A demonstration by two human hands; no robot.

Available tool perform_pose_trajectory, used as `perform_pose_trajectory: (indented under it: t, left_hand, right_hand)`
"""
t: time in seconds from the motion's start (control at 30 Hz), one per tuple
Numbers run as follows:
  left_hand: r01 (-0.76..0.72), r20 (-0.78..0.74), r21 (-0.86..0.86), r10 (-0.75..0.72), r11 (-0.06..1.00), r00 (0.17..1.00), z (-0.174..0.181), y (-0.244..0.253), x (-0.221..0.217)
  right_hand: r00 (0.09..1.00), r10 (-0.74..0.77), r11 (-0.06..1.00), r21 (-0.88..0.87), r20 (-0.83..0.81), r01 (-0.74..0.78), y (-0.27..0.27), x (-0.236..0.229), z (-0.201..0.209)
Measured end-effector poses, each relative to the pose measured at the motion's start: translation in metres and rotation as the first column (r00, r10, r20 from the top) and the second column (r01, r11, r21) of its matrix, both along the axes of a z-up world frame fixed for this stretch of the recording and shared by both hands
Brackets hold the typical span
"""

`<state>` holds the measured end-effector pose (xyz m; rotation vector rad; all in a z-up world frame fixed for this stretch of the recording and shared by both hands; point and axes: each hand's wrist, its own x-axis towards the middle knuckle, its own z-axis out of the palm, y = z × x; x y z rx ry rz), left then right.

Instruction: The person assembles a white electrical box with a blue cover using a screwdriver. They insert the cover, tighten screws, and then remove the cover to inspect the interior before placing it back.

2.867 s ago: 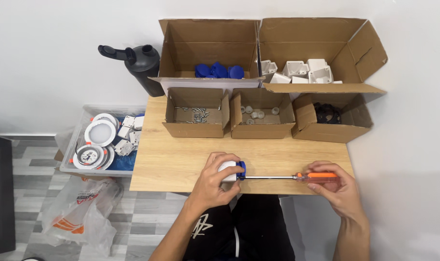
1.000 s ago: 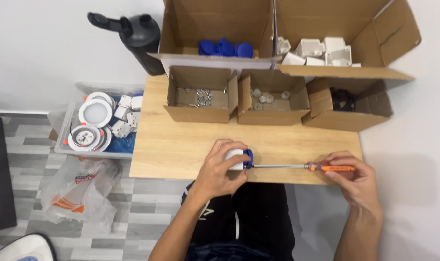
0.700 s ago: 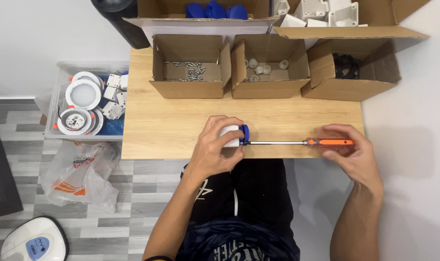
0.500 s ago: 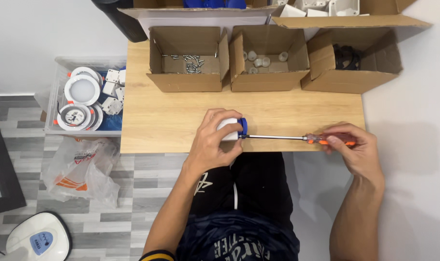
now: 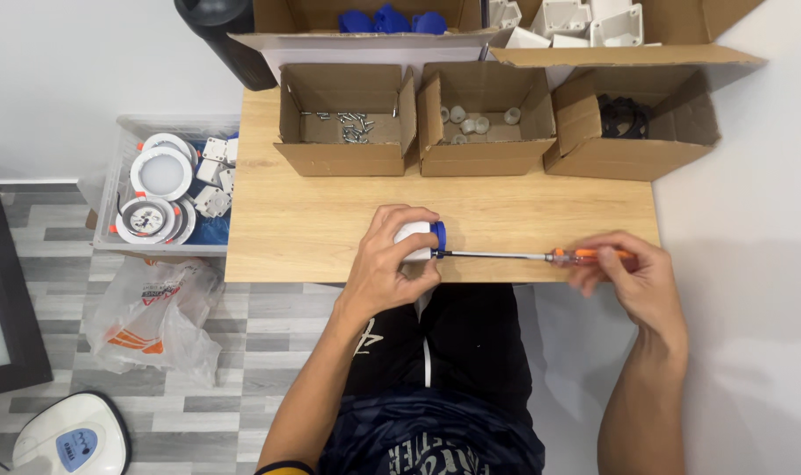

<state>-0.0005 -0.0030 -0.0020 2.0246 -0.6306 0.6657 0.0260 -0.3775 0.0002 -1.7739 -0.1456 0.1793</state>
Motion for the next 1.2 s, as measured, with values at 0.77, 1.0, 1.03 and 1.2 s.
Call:
perform_pose_trajectory:
  t: [0.77, 1.0, 1.03, 1.2]
  left_hand:
    - [-0.028, 0.058, -0.006, 0.029, 1.0, 0.998, 0.004, -0.002, 0.0]
    - [-0.019, 0.078, 0.002, 0.018, 1.0, 0.997, 0.004, 0.001, -0.001]
    - [-0.024, 0.089, 0.002, 0.023, 1.0, 0.996, 0.005, 0.001, 0.001]
    - [-0.028, 0.055, 0.004, 0.028, 1.0, 0.998, -0.003, 0.001, 0.0]
  right_hand:
    - [0.997, -0.071, 0.994, -0.085, -0.012, 0.07, -0.022, 0.005, -0.004]
    - [0.975, 0.024, 0.982, 0.177, 0.221, -0.064, -0.026, 0.005, -0.011]
    - [0.972, 0.029, 0.982, 0.176, 0.233, -0.071, -0.03, 0.012, -0.018]
    - [0.969, -0.009, 0.976, 0.212, 0.249, -0.046, -0.033, 0.019, -0.032]
